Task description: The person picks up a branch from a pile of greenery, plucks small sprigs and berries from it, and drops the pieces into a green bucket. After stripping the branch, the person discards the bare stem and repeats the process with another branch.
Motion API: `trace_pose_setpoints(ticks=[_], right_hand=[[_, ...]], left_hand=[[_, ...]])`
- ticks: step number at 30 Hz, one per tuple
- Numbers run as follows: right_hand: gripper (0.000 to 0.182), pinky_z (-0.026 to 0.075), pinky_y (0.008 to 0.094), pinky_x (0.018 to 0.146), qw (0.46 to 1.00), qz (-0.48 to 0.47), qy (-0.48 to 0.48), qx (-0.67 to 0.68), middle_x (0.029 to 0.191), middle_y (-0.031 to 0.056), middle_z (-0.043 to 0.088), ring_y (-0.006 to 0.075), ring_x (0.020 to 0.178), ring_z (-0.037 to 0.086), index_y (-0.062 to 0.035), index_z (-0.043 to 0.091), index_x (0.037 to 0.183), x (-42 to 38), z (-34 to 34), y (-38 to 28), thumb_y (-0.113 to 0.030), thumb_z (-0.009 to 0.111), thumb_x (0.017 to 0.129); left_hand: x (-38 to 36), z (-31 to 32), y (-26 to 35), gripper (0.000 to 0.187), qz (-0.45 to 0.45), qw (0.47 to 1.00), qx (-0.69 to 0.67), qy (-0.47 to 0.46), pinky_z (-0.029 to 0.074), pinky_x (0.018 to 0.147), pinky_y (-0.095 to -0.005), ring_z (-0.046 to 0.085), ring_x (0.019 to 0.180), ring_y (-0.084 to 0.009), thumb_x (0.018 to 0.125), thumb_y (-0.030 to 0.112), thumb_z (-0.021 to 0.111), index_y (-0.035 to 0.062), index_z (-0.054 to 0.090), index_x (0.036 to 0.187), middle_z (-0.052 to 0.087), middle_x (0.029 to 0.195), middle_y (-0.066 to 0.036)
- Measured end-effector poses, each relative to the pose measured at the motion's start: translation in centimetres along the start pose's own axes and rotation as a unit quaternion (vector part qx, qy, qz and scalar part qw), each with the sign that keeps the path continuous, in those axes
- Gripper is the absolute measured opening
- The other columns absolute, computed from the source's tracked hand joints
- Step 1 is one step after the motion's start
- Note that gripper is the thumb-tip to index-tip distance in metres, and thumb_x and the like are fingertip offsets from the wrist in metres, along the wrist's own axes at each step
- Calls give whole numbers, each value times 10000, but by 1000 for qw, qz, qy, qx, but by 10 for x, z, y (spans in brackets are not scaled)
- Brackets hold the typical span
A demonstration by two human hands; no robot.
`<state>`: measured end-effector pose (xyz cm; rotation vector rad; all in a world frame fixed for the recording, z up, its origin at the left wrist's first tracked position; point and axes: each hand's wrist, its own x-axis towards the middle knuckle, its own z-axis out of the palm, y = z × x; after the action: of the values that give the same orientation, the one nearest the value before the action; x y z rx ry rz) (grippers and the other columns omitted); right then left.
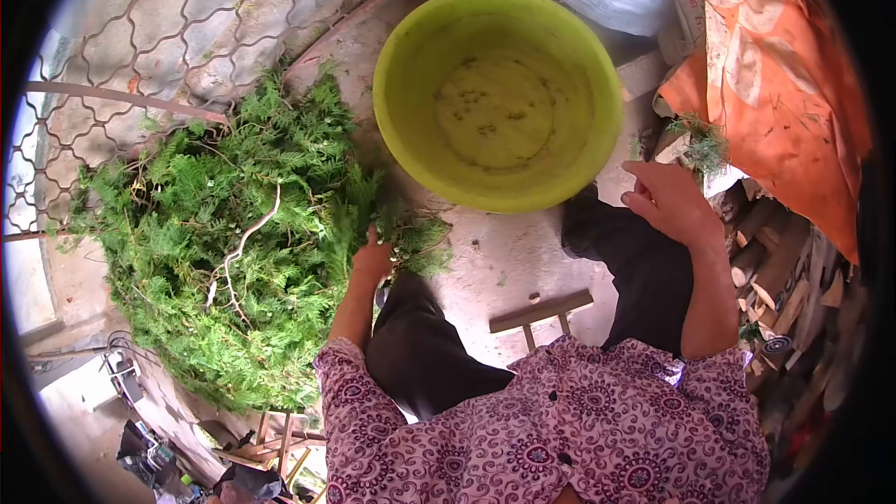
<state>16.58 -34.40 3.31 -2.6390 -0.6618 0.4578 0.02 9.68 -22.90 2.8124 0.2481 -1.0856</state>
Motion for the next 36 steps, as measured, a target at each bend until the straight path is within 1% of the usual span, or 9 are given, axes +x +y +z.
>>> trace_pose_setpoints(ticks=[5, 10, 14, 18, 21, 24, 30, 32, 36], right_hand=[[335, 430, 357, 605, 1000, -2, -8, -7, 682, 116, 562, 264, 654, 552, -14, 561, 1028, 4, 0, -4, -165, 615, 734], [333, 425, 367, 597, 999, -37, 9, -1, 673, 119, 558, 272, 638, 548, -21, 562, 1026, 1, 4, -5, -169, 616, 733], [281, 425, 423, 707, 999, -18, -49, -3, 778, 158, 585, 335, 793, 556, -21, 541, 964, 2, 0, -15, -211, 587, 761], [277, 427, 435, 719, 998, -39, -40, 3, 794, 166, 593, 354, 805, 554, -23, 544, 920, 1, 3, -26, -244, 583, 758], [302, 434, 436, 714, 997, -62, -46, 14, 798, 167, 597, 354, 797, 559, -20, 555, 926, 2, 13, -30, -263, 585, 750], [293, 430, 370, 591, 984, -174, 29, 23, 683, 152, 561, 287, 645, 560, -35, 572, 967, 8, 27, -31, -199, 611, 727], [305, 452, 296, 630, 946, -189, -105, 241, 751, 71, 593, 176, 710, 576, -12, 559, 1012, 29, 18, -85, -253, 563, 825], [287, 462, 253, 642, 832, -25, -207, 514, 800, 29, 583, 144, 729, 565, -9, 553, 998, 41, 32, -97, -257, 553, 853], [223, 462, 219, 637, 689, 45, -257, 676, 807, 10, 566, 114, 708, 547, -44, 550, 965, 66, 42, -112, -239, 559, 857]], left_hand=[[16, 27, -18, 329, 87, 994, 54, -45, 481, 766, -439, 581, 881, -383, 698, 123, 550, 53, 579, 1019, 331, 1309, -248], [5, 32, -16, 133, 77, 997, 14, 29, 493, 681, -444, 607, 706, -362, 692, 60, 508, 13, 631, 675, 626, 765, -187], [-11, 4, -21, 141, 73, 993, 23, 94, 502, 644, -394, 596, 688, -371, 677, 101, 537, 4, 638, 687, 611, 700, -197], [-65, -76, -7, 160, 35, 945, -295, 135, 479, 561, -331, 605, 577, -253, 623, 119, 596, -8, 653, 702, 616, 640, -156], [-103, -130, 10, 157, -23, 834, -540, 114, 460, 548, -261, 569, 586, -128, 634, 16, 642, -61, 628, 770, 609, 643, -73], [-137, -167, 31, 127, 23, 773, -615, 151, 469, 575, -241, 578, 596, -129, 669, -3, 644, -61, 618, 778, 620, 673, -72], [-187, -203, 92, 115, 144, 719, -663, 152, 484, 605, -221, 583, 631, -88, 698, -21, 643, -5, 639, 811, 635, 718, -37], [-196, -203, 110, 115, 144, 703, -678, 158, 472, 597, -199, 577, 632, -77, 703, -27, 642, -4, 640, 816, 634, 719, -27], [-193, -193, 122, 92, 176, 726, -647, 152, 437, 579, -173, 538, 618, -38, 710, -18, 653, 17, 646, 794, 613, 696, 9]])
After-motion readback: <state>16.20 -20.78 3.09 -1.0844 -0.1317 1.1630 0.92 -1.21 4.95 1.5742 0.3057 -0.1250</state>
